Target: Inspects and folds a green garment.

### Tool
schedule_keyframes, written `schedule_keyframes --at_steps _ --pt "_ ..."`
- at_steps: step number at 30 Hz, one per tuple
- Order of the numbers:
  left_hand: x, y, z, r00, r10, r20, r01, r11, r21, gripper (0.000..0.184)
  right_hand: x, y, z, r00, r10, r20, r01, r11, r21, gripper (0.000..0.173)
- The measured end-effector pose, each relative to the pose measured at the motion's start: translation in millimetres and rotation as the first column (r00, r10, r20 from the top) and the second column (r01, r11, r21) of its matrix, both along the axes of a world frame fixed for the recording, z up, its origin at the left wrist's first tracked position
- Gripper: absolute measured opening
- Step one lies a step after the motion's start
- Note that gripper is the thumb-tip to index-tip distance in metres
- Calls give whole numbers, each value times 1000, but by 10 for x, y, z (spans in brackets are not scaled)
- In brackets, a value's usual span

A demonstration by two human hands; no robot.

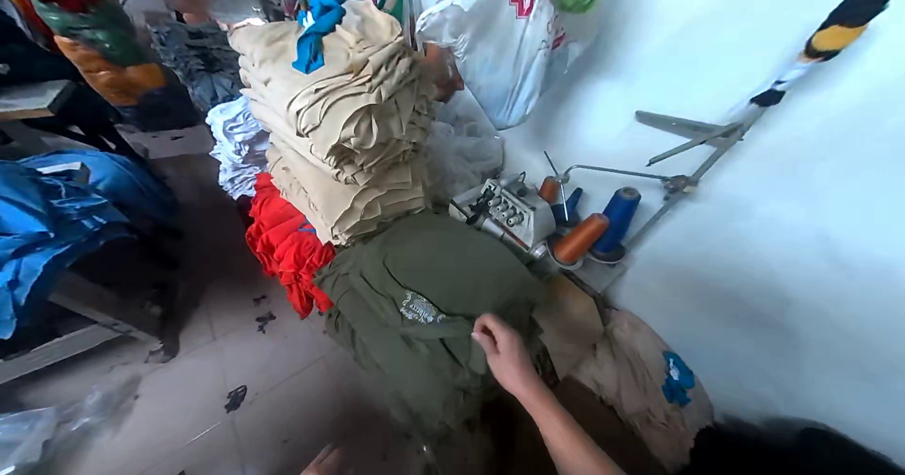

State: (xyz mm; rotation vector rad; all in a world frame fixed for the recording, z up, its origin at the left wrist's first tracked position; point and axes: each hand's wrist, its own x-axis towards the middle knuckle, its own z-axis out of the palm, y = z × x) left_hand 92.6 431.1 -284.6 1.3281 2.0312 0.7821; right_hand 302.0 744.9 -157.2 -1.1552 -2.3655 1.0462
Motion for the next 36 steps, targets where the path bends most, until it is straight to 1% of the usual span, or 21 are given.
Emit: schedule_keyframes --at_steps 3,6,8,10,12,13,14,15,17,19,22,23,25,27,28,29,30,31,33,35,36 --pt "39 743 298 998 -61 14 59 994 87 28 -63 379 178 999 -7 52 10 997 -72 18" --pt "86 1522 616 998 -68 -14 69 994 81 35 -245 681 34 968 -88 235 133 974 -184 21" --pt "105 1920 708 994 28 -104 -12 988 152 43 -304 702 -22 943 -168 288 221 962 -161 23" --pt "43 2200 686 975 127 -183 -82 968 239 50 -277 594 -55 956 -205 209 220 974 -50 34" --pt "-82 2349 614 958 153 -244 -90 964 252 51 -199 458 -120 982 -121 147 110 991 81 52" --pt "-141 2392 588 949 150 -279 -81 966 245 50 -175 406 -129 979 -63 193 40 992 121 58" --pt "-196 2420 574 935 145 -325 -69 970 234 50 -164 371 -134 964 -10 267 -25 992 125 58" --pt "-256 2436 573 917 136 -374 -59 976 210 51 -168 354 -138 947 30 320 -66 993 103 48" --pt "-383 2452 614 874 122 -470 -57 987 150 51 -176 365 -88 944 60 325 -79 996 44 30" --pt "-542 2428 647 834 138 -534 -57 985 165 50 -155 390 26 978 58 202 -62 998 12 28" --pt "-831 2429 688 829 165 -534 9 951 309 46 -148 506 290 990 133 47 -131 991 -40 29" --pt "-914 2474 732 838 156 -522 49 933 357 45 -171 578 382 994 108 28 -107 993 -60 28" --pt "-1056 2635 871 864 69 -498 166 896 411 49 -234 763 473 993 -113 -46 113 994 -4 25" --pt "-1148 2831 1019 875 -100 -473 317 858 404 51 -304 955 439 908 -391 -148 414 892 182 24" --pt "-1177 2919 1084 879 -172 -445 372 831 414 46 -323 1026 412 872 -462 -163 489 834 254 27" --pt "-1193 2981 1147 889 -212 -406 392 810 436 40 -336 1034 390 864 -475 -168 503 813 292 31" --pt "-1206 3004 1185 903 -213 -374 382 796 469 34 -344 955 373 885 -441 -147 465 832 303 31" --pt "-1216 2983 1187 921 -185 -343 346 794 500 30 -349 797 338 924 -370 -97 383 886 261 28" --pt "-1219 2842 1078 958 -117 -262 240 829 505 18 -333 368 163 988 -141 57 138 989 53 28" --pt "-1174 2629 873 973 -144 -179 197 924 329 20 -304 -54 -124 971 64 232 -53 997 -54 35" --pt "-1116 2534 763 969 -184 -163 216 953 212 28 -287 -225 -282 942 106 319 -101 994 -33 36"
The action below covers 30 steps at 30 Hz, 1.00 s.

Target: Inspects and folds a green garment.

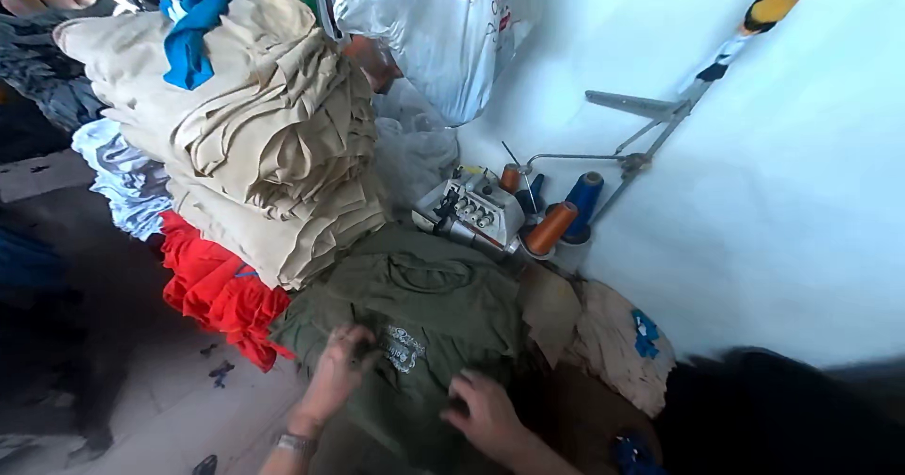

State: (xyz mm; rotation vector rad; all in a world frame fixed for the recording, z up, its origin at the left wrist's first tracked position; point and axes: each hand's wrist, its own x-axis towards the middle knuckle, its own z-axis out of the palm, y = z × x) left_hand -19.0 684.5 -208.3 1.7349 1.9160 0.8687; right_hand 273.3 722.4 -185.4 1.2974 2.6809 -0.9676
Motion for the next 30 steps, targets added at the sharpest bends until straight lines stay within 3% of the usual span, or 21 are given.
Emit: schedule_keyframes --at_steps 2,4,8,11,13,15,17,19,20,22,24,26,28,30 --pt "151 -135 -214 995 -42 -91 28 989 -147 39 51 -237 -306 995 26 97 -42 985 166 28" --pt "222 -219 -407 990 -7 -141 7 1000 -5 22 85 -355 -509 999 -42 13 35 943 331 16" --pt "20 -314 -310 997 67 39 -74 973 219 15 137 -429 -531 942 -16 -336 151 913 379 13" --pt "-168 -379 -172 973 136 187 -184 944 272 22 112 -440 -506 900 81 -427 169 840 516 13" --pt "-224 -398 -158 943 116 313 -200 947 252 23 63 -358 -394 909 54 -413 153 878 453 12" --pt "-212 -415 -186 942 81 327 -156 965 210 22 11 -154 -144 941 3 -338 80 970 229 18" --pt "-134 -425 -234 980 42 192 -66 991 119 32 -49 147 158 984 60 -165 -65 998 -22 29" --pt "15 -370 -276 1000 19 -20 -19 1000 15 54 -149 428 384 986 165 2 -162 970 -179 47" --pt "87 -323 -307 991 23 -130 -24 1000 -2 56 -205 538 455 976 208 64 -191 960 -205 49" --pt "164 -230 -339 960 53 -275 -48 999 25 38 -301 724 568 962 243 128 -219 959 -178 36" --pt "154 -152 -253 953 158 -258 -137 986 98 24 -332 922 641 989 130 74 -121 987 -106 31" --pt "82 -97 -79 941 301 -155 -278 948 158 26 -308 1143 608 970 -172 -169 172 985 -15 30" --pt "-28 -61 51 918 388 -79 -363 904 224 35 -272 1419 527 813 -461 -355 496 868 9 33" --pt "-130 -70 68 924 378 -63 -349 898 268 40 -180 1651 390 700 -639 -319 679 734 18 32"
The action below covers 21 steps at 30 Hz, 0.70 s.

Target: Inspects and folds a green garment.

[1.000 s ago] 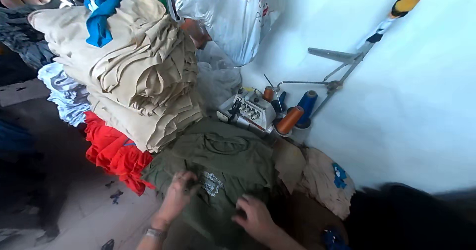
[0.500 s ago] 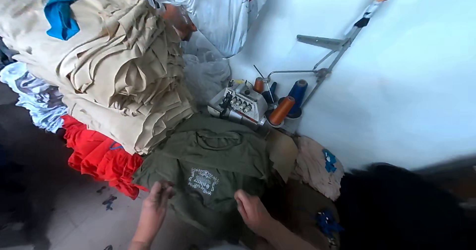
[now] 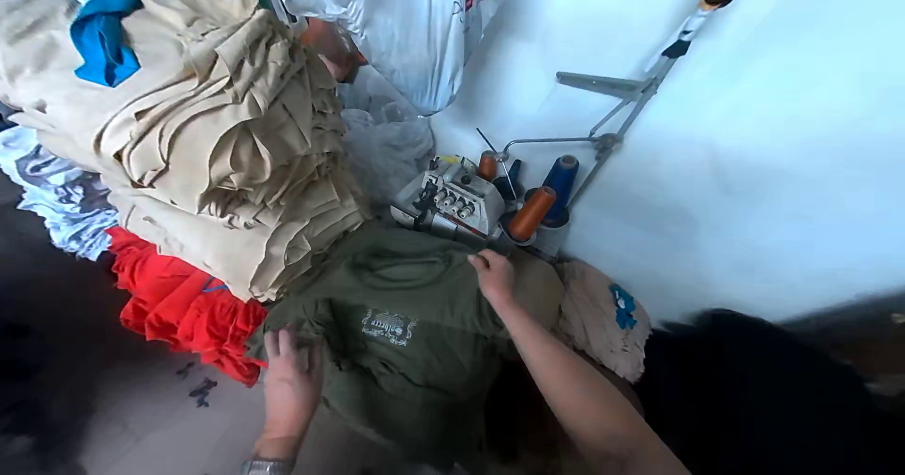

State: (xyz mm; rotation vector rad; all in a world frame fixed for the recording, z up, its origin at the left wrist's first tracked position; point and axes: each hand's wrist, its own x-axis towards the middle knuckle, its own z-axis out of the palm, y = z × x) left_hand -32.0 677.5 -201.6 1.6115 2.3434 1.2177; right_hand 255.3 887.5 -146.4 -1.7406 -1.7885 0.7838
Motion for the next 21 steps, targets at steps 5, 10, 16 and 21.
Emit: schedule_keyframes --at_steps 5,10,16,21 --pt "-15 -310 -263 969 -246 16 243 947 -211 22 178 -434 -212 990 38 138 -70 970 231 31" --pt "110 -864 -748 926 -314 207 376 804 -460 23 178 -1587 -723 721 558 411 -677 695 242 26" --pt "250 -1045 -910 875 -396 278 479 632 -609 28 200 -1802 -1111 686 419 595 -700 605 380 5" --pt "245 -1039 -900 886 -369 280 461 641 -614 28 284 -1651 -741 631 716 298 -750 661 -2 24"
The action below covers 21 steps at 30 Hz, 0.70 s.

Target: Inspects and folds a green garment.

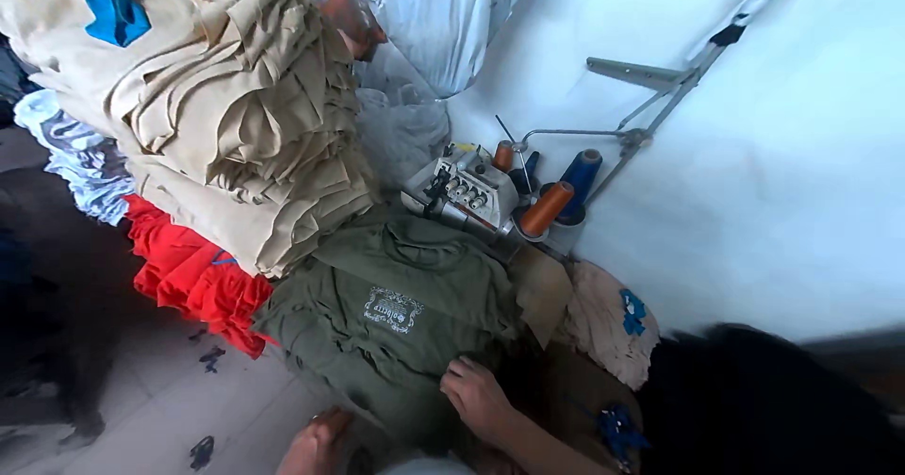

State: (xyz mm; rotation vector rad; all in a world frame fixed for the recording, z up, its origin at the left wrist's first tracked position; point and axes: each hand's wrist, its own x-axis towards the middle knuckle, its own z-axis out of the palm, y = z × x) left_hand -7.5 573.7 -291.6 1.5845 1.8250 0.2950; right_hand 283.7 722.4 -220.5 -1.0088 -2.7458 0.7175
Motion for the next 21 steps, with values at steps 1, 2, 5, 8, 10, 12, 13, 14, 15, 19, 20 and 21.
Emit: schedule_keyframes --at_steps 1,2,5,8,10,12,13,14,15,19,20,21 --pt "7 2 10 999 15 31 -16 1000 15 28 7 30 5 1000 -7 -14 6 999 -42 26" --pt "30 12 39 996 37 82 -41 998 45 28 6 52 15 999 -28 -29 26 997 -72 28" --pt "186 148 194 937 116 329 -189 961 201 25 -11 113 146 975 -166 -148 136 972 -190 29" --pt "393 440 381 870 117 478 -308 888 343 29 -11 147 227 987 -80 -137 50 976 -211 31" --pt "507 639 499 925 115 362 -266 876 402 35 -45 99 236 1000 31 4 -30 974 -226 33" --pt "615 808 615 975 142 171 -194 921 337 37 -87 21 197 996 13 91 -1 991 -132 32" --pt "667 868 646 984 154 92 -175 936 306 37 -101 -24 142 995 -34 90 34 999 5 29" --pt "714 904 650 985 169 31 -169 932 321 36 -115 -55 68 993 -92 69 80 984 160 25" --pt "749 922 642 983 183 -13 -166 917 364 33 -132 -68 5 987 -149 55 130 956 263 24" --pt "739 990 548 978 149 -143 -37 807 589 22 -153 -70 -71 978 -210 1 194 902 385 20" --pt "718 1007 553 980 121 -157 -4 803 596 26 -148 -65 -75 978 -204 -43 202 884 422 17" --pt "702 1023 581 983 92 -162 20 810 586 34 -142 -56 -60 977 -196 -81 212 872 441 15"
